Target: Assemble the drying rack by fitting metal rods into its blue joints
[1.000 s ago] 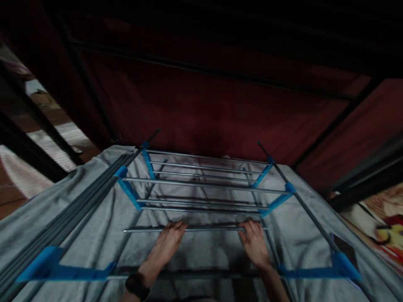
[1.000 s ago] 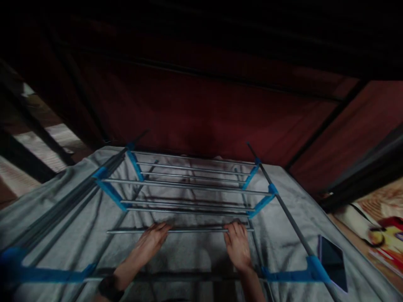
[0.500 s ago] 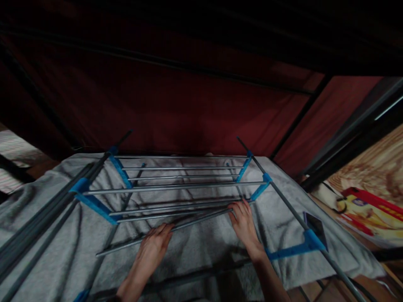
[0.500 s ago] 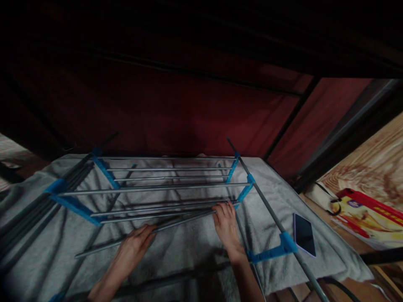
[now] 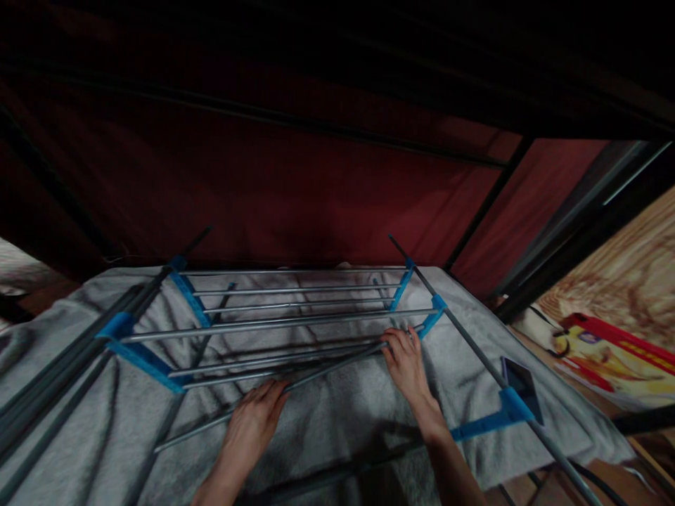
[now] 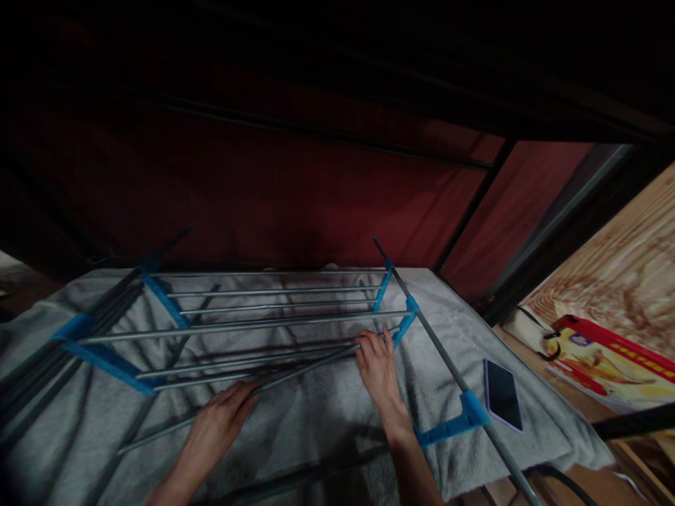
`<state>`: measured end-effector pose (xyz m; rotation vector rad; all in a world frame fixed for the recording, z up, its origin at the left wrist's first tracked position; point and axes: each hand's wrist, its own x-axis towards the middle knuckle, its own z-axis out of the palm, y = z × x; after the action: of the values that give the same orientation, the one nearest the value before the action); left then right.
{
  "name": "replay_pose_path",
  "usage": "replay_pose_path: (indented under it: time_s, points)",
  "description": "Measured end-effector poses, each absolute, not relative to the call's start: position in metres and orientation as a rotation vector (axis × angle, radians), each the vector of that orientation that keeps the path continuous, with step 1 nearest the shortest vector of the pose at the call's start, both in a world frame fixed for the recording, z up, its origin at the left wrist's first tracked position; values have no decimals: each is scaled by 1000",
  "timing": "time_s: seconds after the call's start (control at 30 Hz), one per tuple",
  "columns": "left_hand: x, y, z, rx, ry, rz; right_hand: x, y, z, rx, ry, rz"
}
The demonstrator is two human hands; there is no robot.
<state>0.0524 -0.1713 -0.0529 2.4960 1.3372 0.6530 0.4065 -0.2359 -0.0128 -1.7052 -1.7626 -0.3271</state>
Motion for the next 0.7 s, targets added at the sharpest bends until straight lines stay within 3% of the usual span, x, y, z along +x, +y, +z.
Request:
replay_pose_path:
  time_s: [0.43,0.7]
  points:
    - [56,-169,-52,2525,1325,650,409,-237,-17,-1683,-1730,-320]
    - [66,-176,-35,2471,1401,451,398,-246,-32,-1660,-1758,-401]
